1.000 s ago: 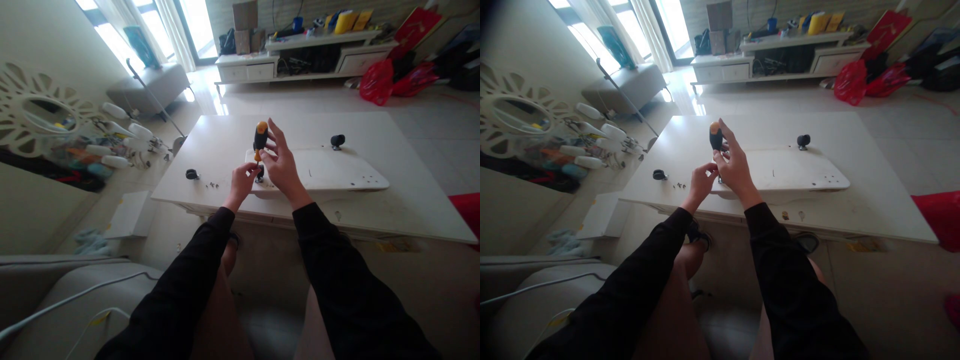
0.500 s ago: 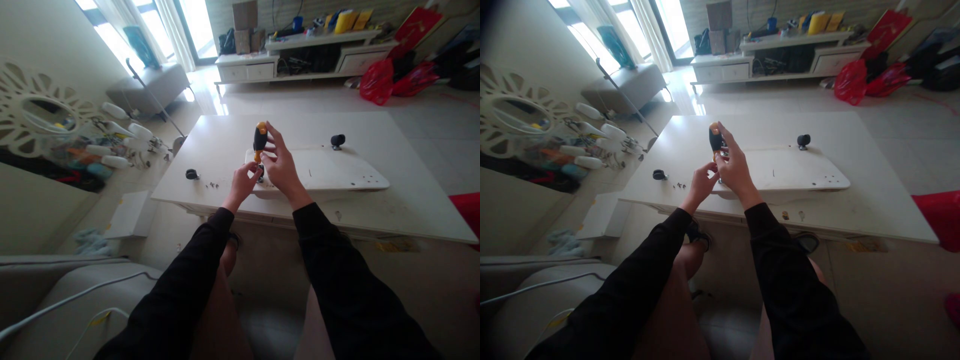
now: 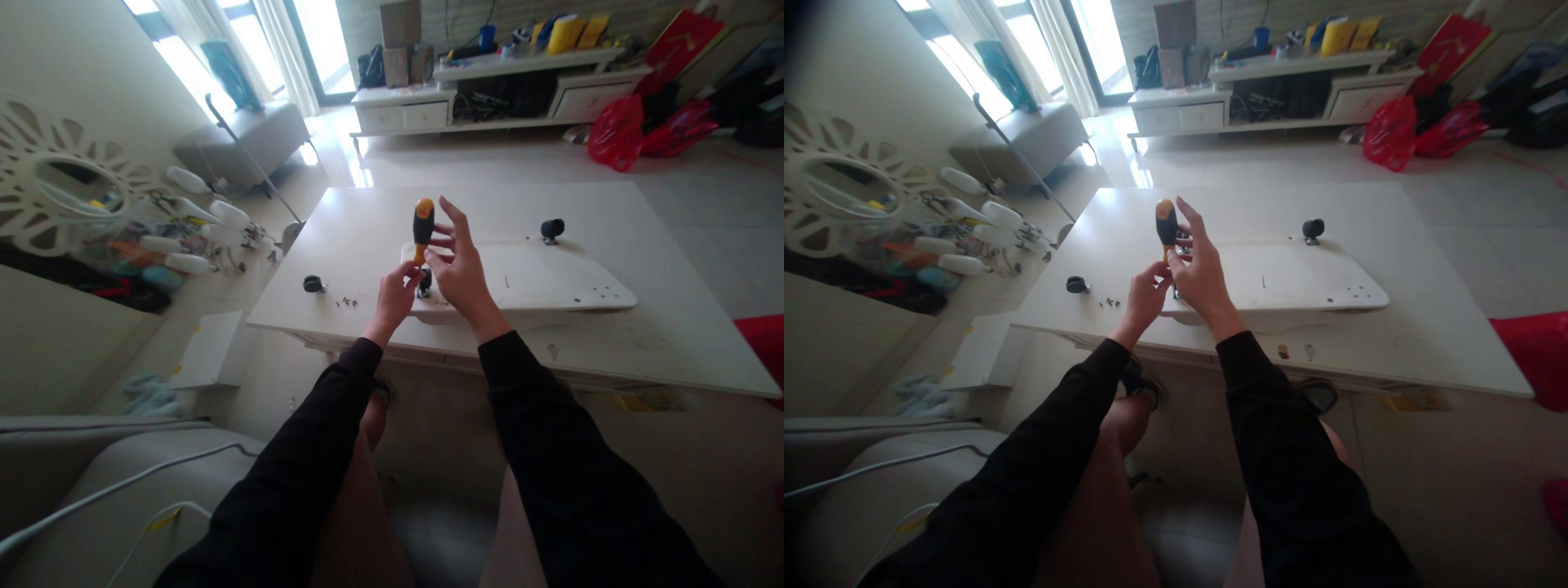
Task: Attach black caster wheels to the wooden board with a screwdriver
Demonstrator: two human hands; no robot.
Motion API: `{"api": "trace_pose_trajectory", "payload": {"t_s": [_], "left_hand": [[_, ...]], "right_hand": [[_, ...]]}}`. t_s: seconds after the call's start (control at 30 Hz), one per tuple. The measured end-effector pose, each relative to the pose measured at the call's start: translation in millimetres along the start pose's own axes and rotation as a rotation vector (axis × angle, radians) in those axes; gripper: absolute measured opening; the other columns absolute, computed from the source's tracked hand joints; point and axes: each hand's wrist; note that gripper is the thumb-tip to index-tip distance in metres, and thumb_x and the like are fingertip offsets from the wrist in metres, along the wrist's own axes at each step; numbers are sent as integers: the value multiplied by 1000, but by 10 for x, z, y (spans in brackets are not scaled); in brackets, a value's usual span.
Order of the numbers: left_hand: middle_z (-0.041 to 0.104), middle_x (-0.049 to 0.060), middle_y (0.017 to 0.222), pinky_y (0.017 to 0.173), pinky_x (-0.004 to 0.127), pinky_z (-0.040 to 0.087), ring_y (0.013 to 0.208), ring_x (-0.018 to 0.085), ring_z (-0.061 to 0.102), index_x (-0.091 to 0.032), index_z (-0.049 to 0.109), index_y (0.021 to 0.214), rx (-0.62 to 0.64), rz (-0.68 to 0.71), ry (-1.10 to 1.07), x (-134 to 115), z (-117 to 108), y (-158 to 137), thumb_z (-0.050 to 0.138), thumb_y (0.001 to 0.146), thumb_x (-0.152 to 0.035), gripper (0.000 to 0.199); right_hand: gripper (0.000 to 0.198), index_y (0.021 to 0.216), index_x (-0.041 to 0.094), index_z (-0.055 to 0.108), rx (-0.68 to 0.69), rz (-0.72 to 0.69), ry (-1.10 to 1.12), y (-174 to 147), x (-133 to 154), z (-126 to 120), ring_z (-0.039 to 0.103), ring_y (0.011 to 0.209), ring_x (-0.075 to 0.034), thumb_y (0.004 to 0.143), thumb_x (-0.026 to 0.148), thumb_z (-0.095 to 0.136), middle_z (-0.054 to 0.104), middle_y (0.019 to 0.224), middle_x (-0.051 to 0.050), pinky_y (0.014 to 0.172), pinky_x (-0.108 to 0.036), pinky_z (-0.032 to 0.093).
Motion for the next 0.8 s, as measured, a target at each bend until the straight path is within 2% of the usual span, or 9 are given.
{"api": "trace_pose_trajectory", "payload": {"t_s": [0.13,0.23,0.33,0.43,0.63,0.8], "left_hand": [[80,3,95,87,30,56,91,17,74,-22,70,108,-3,17,-11,19,7,-17,64,95,-4,23],[79,2,92,84,29,57,87,16,73,-22,69,103,-3,60,-10,15,12,-21,68,93,-7,18],[77,1,88,80,28,56,82,15,71,-21,67,94,-17,87,-18,17,28,-12,75,87,-6,18],[76,1,84,79,28,56,79,14,70,-21,66,86,-59,88,-21,35,49,3,74,87,-4,19],[78,0,86,79,28,55,81,15,73,-22,69,101,-63,57,-42,81,58,25,70,92,-5,20],[80,4,93,78,28,54,86,16,74,-21,68,100,-41,35,-73,90,45,37,65,95,-4,18]], "right_hand": [[79,168,42,27,34,-35,-23,5,-14,-13,70,124,-25,97,16,51,59,157,-5,95,-47,70],[80,169,43,24,57,-34,-29,5,-12,-11,69,124,-26,98,16,48,57,159,-5,94,-46,69],[81,168,45,27,51,-4,-13,1,0,-8,70,120,-26,96,14,49,59,157,-4,93,-46,69],[80,166,46,30,45,10,-5,-3,19,-10,71,118,-26,95,14,51,59,157,-4,93,-46,69],[81,168,44,26,55,-8,-12,-4,24,-13,70,119,-27,96,17,51,57,160,-3,91,-46,70],[82,170,43,23,66,-14,-48,-10,4,-13,70,120,-26,97,17,50,55,163,-3,92,-46,70]]}}
Point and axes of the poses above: each hand's wrist, its own y-axis towards the middle knuckle, its own z-axis out of the palm, x = y × z
